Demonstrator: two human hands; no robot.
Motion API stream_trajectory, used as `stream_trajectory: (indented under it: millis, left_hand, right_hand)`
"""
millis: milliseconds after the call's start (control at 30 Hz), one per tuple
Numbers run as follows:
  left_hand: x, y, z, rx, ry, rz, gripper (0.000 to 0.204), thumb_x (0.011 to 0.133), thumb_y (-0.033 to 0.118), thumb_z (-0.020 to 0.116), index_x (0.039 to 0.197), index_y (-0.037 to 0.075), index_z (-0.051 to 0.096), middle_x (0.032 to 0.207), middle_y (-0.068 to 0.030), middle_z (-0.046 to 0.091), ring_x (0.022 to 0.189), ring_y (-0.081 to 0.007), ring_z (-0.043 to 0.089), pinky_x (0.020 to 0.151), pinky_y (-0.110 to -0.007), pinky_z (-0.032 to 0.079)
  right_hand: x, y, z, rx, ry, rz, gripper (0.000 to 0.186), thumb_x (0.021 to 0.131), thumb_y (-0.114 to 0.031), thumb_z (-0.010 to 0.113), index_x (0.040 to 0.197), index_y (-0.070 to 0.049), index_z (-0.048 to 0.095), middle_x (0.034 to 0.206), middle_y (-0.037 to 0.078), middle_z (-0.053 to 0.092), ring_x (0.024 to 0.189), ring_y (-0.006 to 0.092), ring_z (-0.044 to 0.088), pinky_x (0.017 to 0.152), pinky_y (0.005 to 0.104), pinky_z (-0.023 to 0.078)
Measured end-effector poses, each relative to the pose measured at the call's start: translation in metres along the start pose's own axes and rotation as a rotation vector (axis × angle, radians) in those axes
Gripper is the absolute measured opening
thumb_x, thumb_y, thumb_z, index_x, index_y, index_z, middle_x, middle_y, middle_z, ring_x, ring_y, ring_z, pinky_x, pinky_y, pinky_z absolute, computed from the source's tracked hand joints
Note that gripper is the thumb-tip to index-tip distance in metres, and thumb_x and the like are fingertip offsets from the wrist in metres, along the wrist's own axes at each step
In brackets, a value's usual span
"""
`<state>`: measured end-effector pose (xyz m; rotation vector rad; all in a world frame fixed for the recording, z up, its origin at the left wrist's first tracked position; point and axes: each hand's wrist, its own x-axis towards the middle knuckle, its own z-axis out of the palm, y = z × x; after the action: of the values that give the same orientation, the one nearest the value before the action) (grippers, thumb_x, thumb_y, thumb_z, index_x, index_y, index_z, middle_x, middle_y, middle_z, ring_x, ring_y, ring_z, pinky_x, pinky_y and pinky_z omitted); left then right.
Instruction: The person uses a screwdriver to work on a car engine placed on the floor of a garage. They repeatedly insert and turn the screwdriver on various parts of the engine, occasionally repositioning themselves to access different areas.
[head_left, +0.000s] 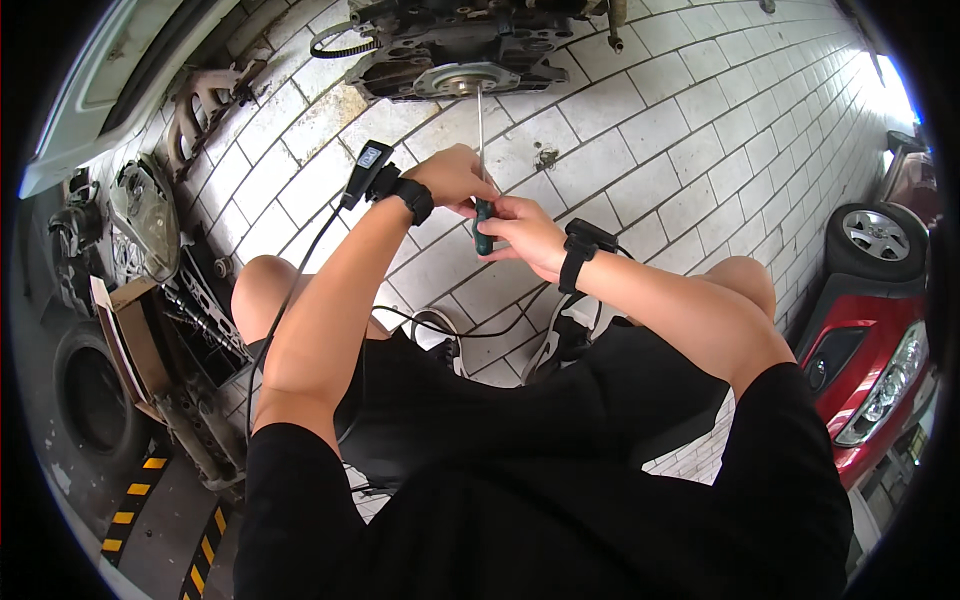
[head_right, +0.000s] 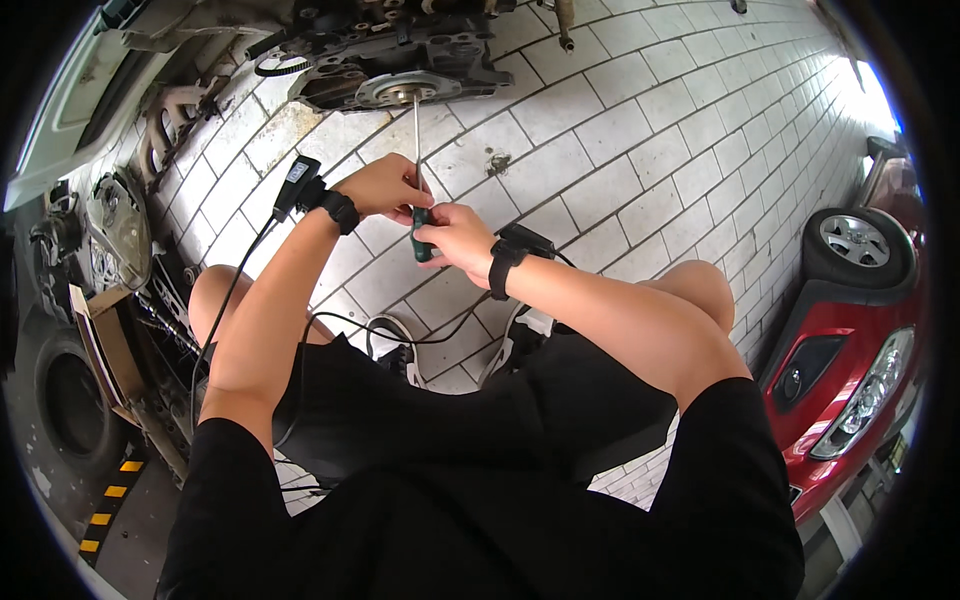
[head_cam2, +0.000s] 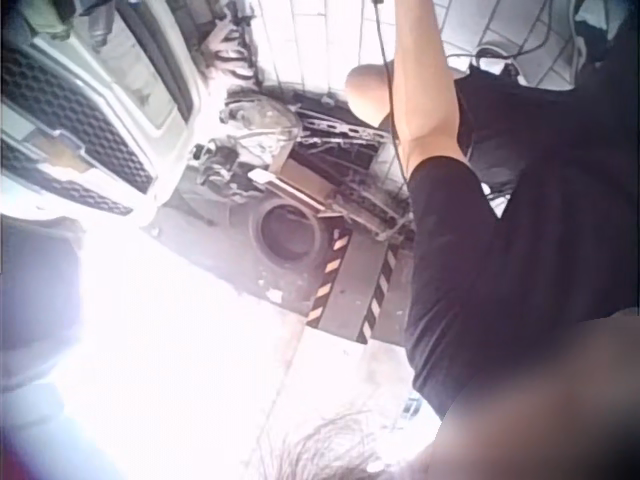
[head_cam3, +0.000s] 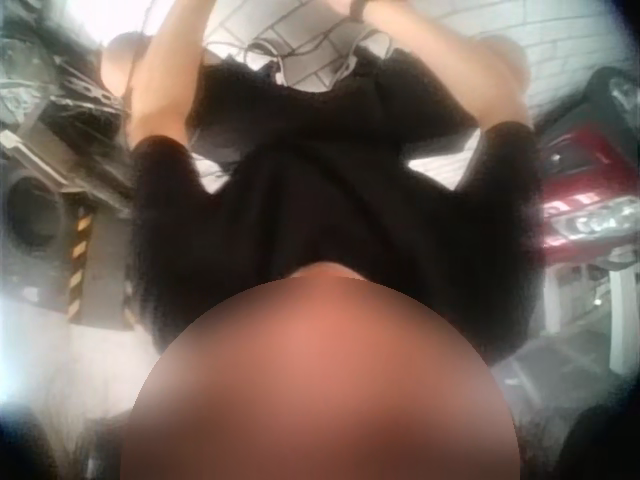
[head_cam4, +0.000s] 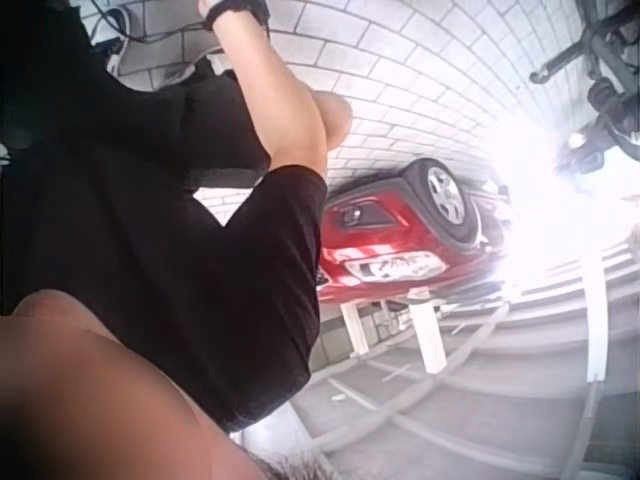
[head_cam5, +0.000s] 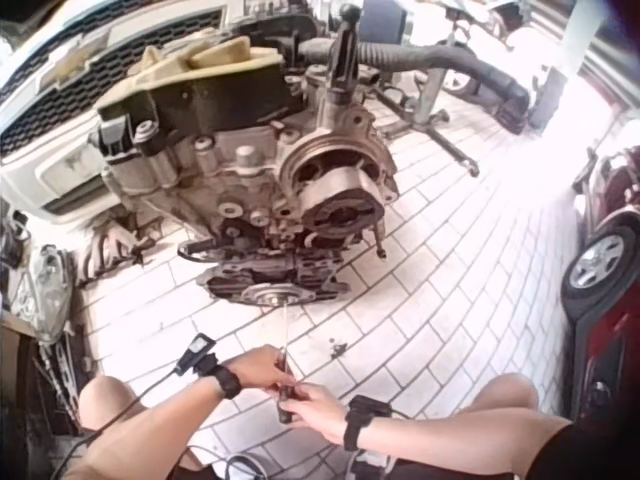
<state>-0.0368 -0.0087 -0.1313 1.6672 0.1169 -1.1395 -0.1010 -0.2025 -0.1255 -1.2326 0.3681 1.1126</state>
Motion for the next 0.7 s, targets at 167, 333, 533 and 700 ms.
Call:
stream_trajectory:
  millis: [167, 333, 533, 700]
  left_hand:
    - [-0.007, -0.005, -0.009, -0.062, 0.057, 0.038, 0.024, 0.085, 0.011, 0.078, 0.096, -0.011, 0.075, 0.088, -0.0166, 0.077, 0.071, -0.0176, 0.075, 0.063, -0.027, 0.063]
    - [-0.003, -0.015, -0.013, -0.016, 0.061, 0.005, 0.021, 0.087, 0.011, 0.077, 0.095, -0.009, 0.073, 0.088, -0.0142, 0.075, 0.072, -0.0177, 0.073, 0.064, -0.028, 0.063]
    - [-0.003, -0.015, -0.015, -0.1, 0.075, 0.03, 0.018, 0.089, 0.013, 0.078, 0.094, -0.002, 0.071, 0.091, -0.0095, 0.074, 0.077, -0.0153, 0.071, 0.067, -0.03, 0.062]
    - [0.005, -0.021, -0.012, -0.04, 0.195, 0.118, 0.026, 0.087, 0.019, 0.082, 0.095, -0.003, 0.069, 0.087, -0.01, 0.074, 0.075, -0.0142, 0.07, 0.064, -0.029, 0.061]
  right_hand:
    - [0.005, -0.006, 0.008, -0.029, -0.017, -0.011, 0.028, 0.097, -0.01, 0.066, 0.12, 0.005, 0.06, 0.113, 0.011, 0.064, 0.104, 0.0214, 0.066, 0.085, 0.0417, 0.065]
    - [0.009, -0.005, 0.013, -0.056, -0.012, -0.001, 0.028, 0.097, -0.01, 0.066, 0.12, 0.006, 0.06, 0.111, 0.011, 0.064, 0.101, 0.0209, 0.066, 0.084, 0.0405, 0.065]
    - [0.013, -0.01, 0.011, -0.05, 0.009, -0.041, 0.031, 0.097, -0.013, 0.069, 0.119, 0.006, 0.059, 0.11, 0.012, 0.063, 0.096, 0.0191, 0.067, 0.083, 0.0394, 0.065]
    - [0.009, -0.013, 0.023, -0.086, 0.212, -0.106, 0.041, 0.093, -0.023, 0.079, 0.113, 0.005, 0.057, 0.101, 0.012, 0.064, 0.091, 0.017, 0.066, 0.077, 0.0376, 0.064]
